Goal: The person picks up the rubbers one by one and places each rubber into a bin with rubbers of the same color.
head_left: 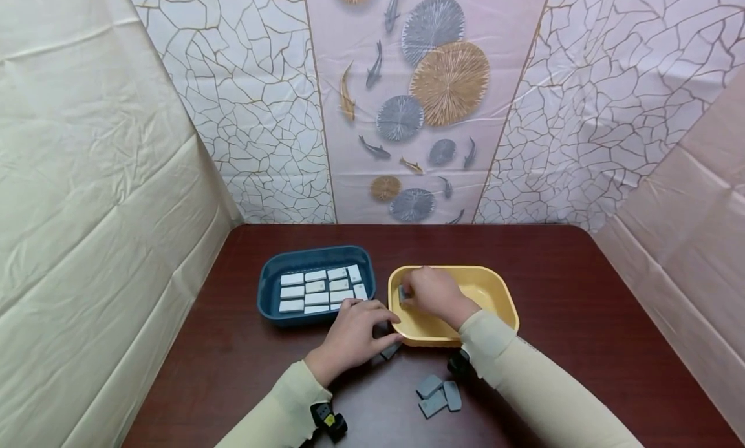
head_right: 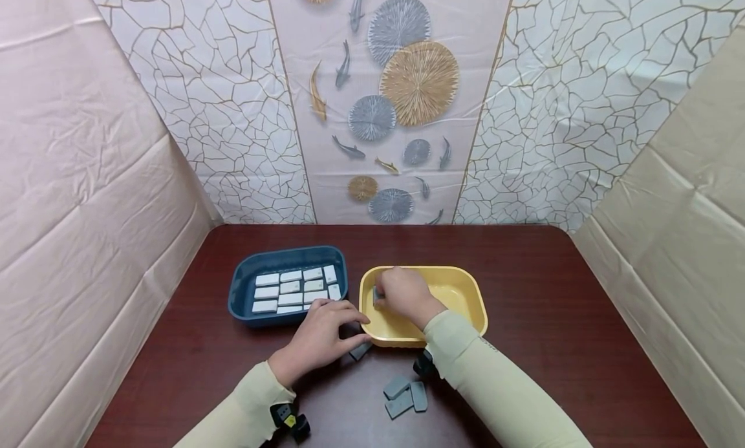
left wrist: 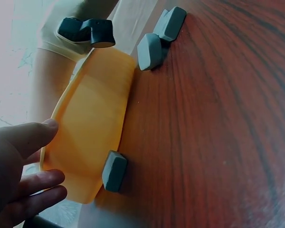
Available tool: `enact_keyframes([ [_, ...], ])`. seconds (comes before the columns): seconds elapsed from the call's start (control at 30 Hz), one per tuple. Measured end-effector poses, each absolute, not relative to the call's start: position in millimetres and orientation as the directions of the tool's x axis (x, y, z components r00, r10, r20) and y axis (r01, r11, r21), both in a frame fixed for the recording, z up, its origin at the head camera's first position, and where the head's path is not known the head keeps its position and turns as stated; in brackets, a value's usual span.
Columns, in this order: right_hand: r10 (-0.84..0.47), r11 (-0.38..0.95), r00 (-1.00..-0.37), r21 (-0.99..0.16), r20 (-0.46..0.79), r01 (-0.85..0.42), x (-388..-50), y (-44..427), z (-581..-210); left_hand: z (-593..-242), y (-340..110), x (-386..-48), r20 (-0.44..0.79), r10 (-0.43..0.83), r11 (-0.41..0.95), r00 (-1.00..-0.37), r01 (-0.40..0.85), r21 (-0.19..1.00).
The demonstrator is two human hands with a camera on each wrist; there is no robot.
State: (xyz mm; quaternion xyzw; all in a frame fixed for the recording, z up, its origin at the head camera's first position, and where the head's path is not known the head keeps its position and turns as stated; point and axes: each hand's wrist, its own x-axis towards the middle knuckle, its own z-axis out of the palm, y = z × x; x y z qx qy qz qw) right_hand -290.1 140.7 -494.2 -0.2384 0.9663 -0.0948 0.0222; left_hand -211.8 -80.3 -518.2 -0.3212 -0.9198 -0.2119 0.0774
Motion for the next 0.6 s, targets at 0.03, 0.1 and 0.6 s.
enact_keyframes([
  [0.03,-0.460,0.872,-0.888,-0.188,0.000,-0.452,-289.8,140.6,-494.7,-517.8,-80.4,-211.8,0.277,0.558,0.702,-0.782,0.623,0.344],
  [0.1,-0.453,0.876,-0.891,-0.182,0.001,-0.446,-289.4,139.9,-495.0,-517.1,-80.4,-212.1,0.274,0.558,0.701,-0.784,0.621,0.350],
  [0.6,-0.460,0.879,-0.888,-0.132,0.026,-0.459,-284.0,138.4,-499.5,-515.7,-79.8,-210.4,0.255,0.552,0.703,-0.794,0.608,0.369],
])
